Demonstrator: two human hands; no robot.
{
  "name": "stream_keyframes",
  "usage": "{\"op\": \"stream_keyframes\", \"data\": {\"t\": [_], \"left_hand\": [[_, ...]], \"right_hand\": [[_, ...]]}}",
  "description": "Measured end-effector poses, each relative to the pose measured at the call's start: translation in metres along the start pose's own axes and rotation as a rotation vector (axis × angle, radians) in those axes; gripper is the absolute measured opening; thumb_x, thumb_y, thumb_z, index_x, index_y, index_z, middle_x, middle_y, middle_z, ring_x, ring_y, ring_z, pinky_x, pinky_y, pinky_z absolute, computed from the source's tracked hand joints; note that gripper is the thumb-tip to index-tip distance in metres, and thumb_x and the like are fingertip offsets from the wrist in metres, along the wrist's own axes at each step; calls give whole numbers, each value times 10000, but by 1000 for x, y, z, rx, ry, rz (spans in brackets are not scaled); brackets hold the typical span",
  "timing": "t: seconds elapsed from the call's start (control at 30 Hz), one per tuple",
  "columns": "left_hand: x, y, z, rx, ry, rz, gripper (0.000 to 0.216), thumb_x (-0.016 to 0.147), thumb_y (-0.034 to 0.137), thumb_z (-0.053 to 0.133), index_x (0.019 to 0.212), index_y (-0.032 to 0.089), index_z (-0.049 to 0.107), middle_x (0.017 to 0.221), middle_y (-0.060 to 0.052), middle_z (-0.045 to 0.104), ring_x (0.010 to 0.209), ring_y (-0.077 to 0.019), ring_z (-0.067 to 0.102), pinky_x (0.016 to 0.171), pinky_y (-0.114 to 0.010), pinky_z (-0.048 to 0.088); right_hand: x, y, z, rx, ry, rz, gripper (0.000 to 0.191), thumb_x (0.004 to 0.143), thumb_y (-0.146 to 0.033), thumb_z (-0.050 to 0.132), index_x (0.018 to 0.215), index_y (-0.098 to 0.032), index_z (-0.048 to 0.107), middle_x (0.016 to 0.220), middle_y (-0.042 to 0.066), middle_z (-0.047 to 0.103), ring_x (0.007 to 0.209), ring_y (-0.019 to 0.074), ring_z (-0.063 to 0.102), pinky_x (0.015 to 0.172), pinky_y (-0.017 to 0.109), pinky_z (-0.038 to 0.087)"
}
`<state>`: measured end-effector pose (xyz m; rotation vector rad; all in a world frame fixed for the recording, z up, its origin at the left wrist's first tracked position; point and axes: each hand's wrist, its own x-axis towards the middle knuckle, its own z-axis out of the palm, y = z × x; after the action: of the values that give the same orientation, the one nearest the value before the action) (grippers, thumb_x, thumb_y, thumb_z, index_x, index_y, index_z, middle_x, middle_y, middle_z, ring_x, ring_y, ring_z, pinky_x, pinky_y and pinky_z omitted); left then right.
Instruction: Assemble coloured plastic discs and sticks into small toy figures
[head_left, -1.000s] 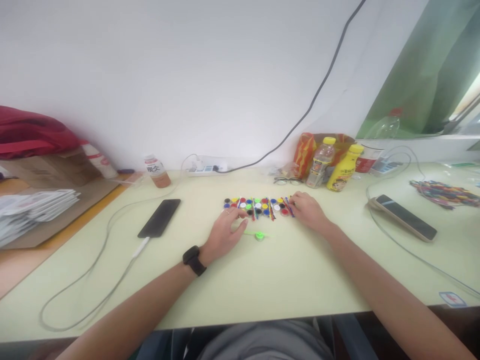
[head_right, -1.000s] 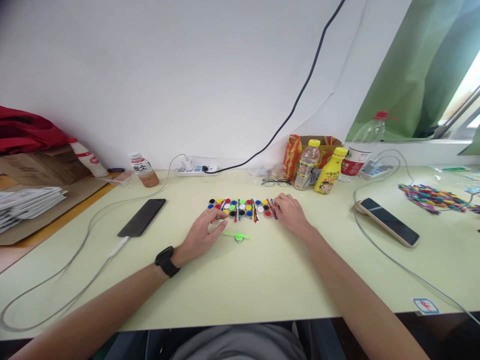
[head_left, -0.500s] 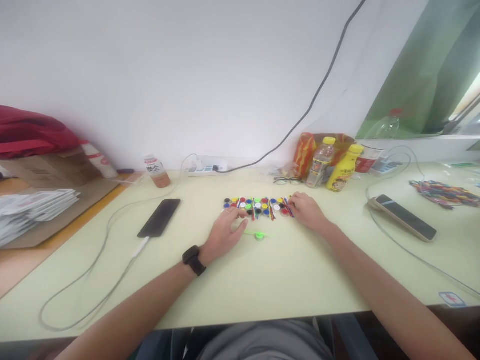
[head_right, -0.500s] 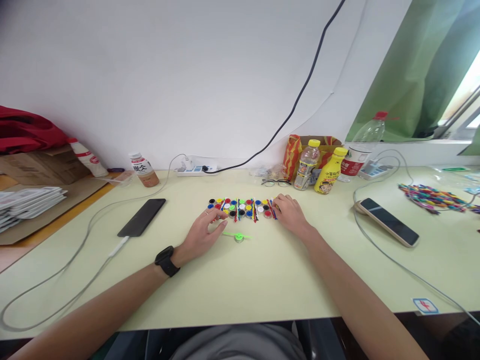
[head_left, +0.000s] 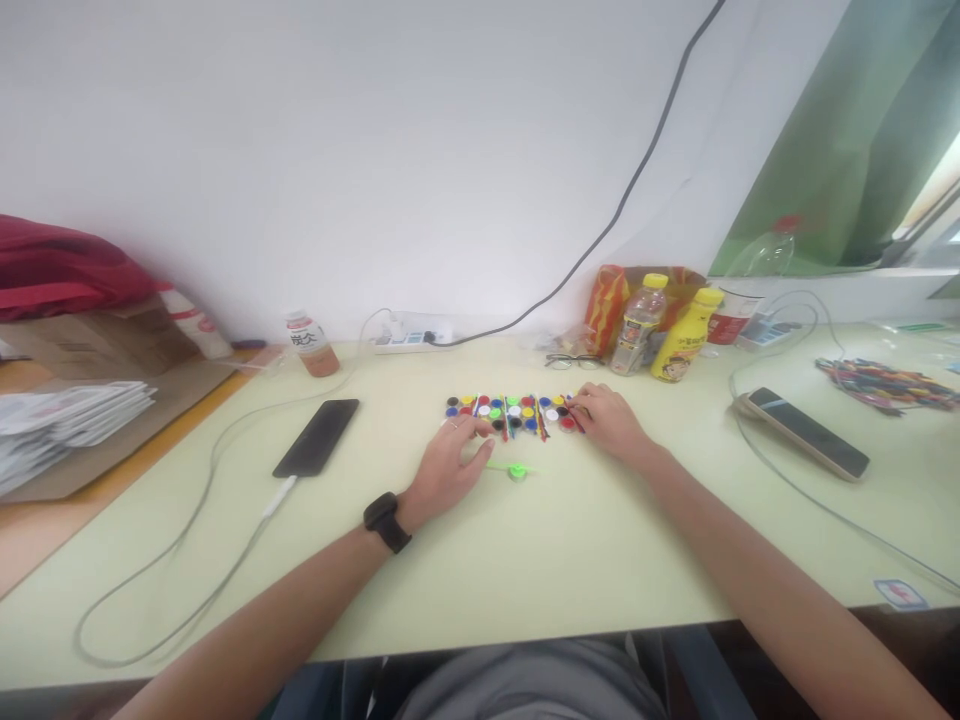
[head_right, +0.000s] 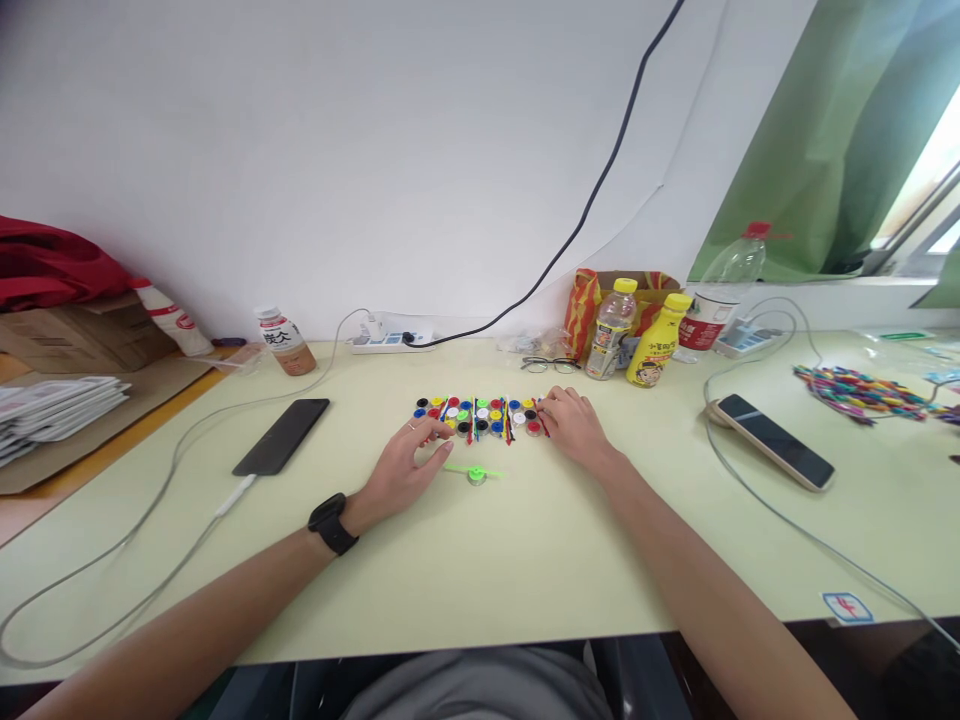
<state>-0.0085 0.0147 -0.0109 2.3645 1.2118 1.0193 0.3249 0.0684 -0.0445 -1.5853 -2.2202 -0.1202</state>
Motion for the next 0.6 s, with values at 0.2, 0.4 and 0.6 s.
{"op": "stream_keyframes", "data": {"t": [0.2,0.4,0.6], "left_hand": [[1,1,0,5,6,1,97,1009,242,570,1074,256,640,1114,-26,704,1063,-222,623,965,-386,489],[0,5,-3,-16,-14,48,141,1016,281,569,1122,255,658,1143,-50,703,1118,-242,619,1023,-431,489],[-2,20,-9,-28,-190,257,280,1004,274,595,1272,293,672,1276,-62,703,1238,-264,597,1107,-482,470]], "right_hand": [[3,-2,1,-11,4,8,207,1020,-255,528,987,-241,731,1085,93,694,991,260,601,820,381,432],[3,-4,-5,5,65,34,179,1002,-238,518,944,-227,687,1060,89,702,994,267,599,853,388,426],[0,-11,-22,154,225,48,88,930,-208,526,890,-224,603,1038,107,703,1057,301,592,940,432,417]]}}
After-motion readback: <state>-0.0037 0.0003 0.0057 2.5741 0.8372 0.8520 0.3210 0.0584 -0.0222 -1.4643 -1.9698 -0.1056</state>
